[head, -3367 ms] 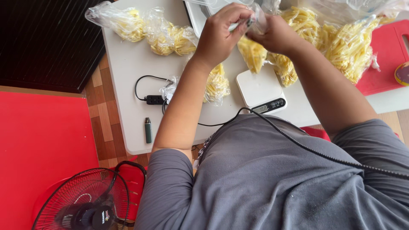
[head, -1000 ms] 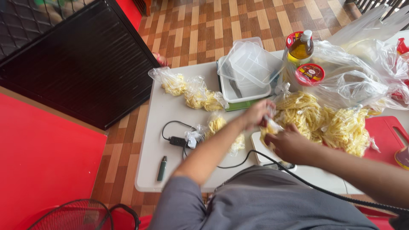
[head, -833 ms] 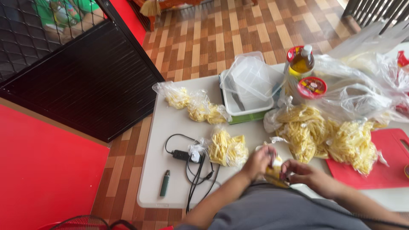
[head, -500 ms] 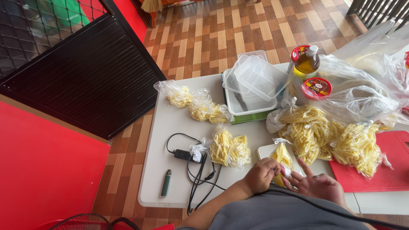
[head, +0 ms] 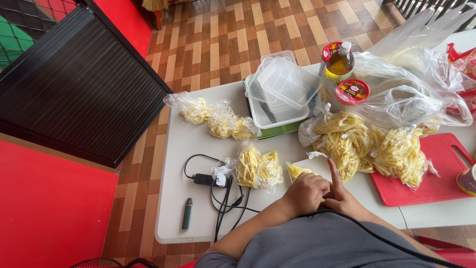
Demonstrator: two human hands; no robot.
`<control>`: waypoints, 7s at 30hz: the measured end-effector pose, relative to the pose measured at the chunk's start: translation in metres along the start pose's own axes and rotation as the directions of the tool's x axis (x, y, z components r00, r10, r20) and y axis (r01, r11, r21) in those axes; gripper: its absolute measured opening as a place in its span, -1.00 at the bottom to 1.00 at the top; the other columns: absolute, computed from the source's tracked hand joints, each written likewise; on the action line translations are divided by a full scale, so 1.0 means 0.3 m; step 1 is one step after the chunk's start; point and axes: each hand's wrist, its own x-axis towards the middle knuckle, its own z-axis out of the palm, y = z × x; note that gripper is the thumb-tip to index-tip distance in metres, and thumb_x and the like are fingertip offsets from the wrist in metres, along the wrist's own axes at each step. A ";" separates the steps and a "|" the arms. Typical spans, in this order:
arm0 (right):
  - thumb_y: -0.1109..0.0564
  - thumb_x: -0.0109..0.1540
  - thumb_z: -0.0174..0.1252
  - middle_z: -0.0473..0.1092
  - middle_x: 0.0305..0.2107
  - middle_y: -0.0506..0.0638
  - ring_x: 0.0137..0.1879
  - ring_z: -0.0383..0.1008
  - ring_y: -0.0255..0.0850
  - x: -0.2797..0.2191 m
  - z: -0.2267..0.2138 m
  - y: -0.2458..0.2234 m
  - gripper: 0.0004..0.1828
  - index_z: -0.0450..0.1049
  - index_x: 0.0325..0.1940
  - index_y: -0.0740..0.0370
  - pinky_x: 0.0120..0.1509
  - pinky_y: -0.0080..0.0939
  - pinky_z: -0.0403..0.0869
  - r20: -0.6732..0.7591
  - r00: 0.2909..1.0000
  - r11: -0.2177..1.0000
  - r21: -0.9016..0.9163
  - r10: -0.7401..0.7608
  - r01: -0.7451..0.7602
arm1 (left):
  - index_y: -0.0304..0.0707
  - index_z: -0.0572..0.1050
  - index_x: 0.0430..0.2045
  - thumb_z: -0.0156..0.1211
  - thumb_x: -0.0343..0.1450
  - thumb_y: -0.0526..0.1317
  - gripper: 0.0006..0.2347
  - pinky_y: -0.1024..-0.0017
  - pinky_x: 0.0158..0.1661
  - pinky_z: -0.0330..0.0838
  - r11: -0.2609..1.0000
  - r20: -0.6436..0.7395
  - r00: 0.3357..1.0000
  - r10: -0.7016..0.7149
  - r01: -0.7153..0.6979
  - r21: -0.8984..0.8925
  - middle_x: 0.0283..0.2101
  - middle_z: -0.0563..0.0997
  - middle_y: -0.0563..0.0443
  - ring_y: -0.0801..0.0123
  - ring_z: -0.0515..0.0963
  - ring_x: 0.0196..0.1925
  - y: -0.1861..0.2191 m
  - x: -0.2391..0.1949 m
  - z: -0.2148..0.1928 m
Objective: The person repeatedly weighs portions of yellow noodles on a digital scale, places them into clear plastic bags, and ties the bags closed. Completed bags are set aside on the table. A second person is visible in the background handling bottles and containers.
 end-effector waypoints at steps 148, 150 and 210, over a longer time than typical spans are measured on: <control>0.35 0.36 0.17 0.43 -0.39 -0.08 -0.34 0.34 -0.47 0.401 -0.058 -0.538 -0.74 0.56 0.13 0.25 -0.32 -0.38 0.33 0.018 0.966 0.741 -0.638 -0.260 0.211 | -0.15 0.58 -0.29 0.22 0.41 -0.51 -0.82 0.49 -0.17 0.45 0.957 -0.082 0.968 -0.236 0.247 0.153 -0.05 0.43 0.08 0.43 0.47 -0.26 -0.172 0.025 -0.663; 0.35 0.40 0.15 0.42 -0.40 -0.13 -0.34 0.30 -0.48 0.375 -0.036 -0.583 -0.78 0.59 0.11 0.26 -0.31 -0.39 0.30 0.029 0.953 0.732 -0.633 -0.302 0.251 | -0.02 0.67 -0.21 0.21 0.44 -0.44 -0.78 0.43 -0.13 0.52 0.861 -0.153 0.969 -0.192 0.241 0.448 -0.01 0.49 0.11 0.39 0.64 -0.13 -0.147 0.073 -0.652; 0.17 0.24 0.04 0.37 0.16 0.14 0.38 0.32 -0.05 0.197 -0.115 -0.520 -0.44 0.26 0.36 0.27 0.50 0.04 0.17 0.171 0.490 0.366 -0.470 -0.855 0.803 | -0.41 0.42 0.24 0.13 0.58 -0.36 -0.70 0.23 0.37 0.21 0.946 0.059 0.994 0.092 -0.069 -0.316 0.32 0.43 -0.29 0.07 0.38 0.38 -0.141 0.237 -0.237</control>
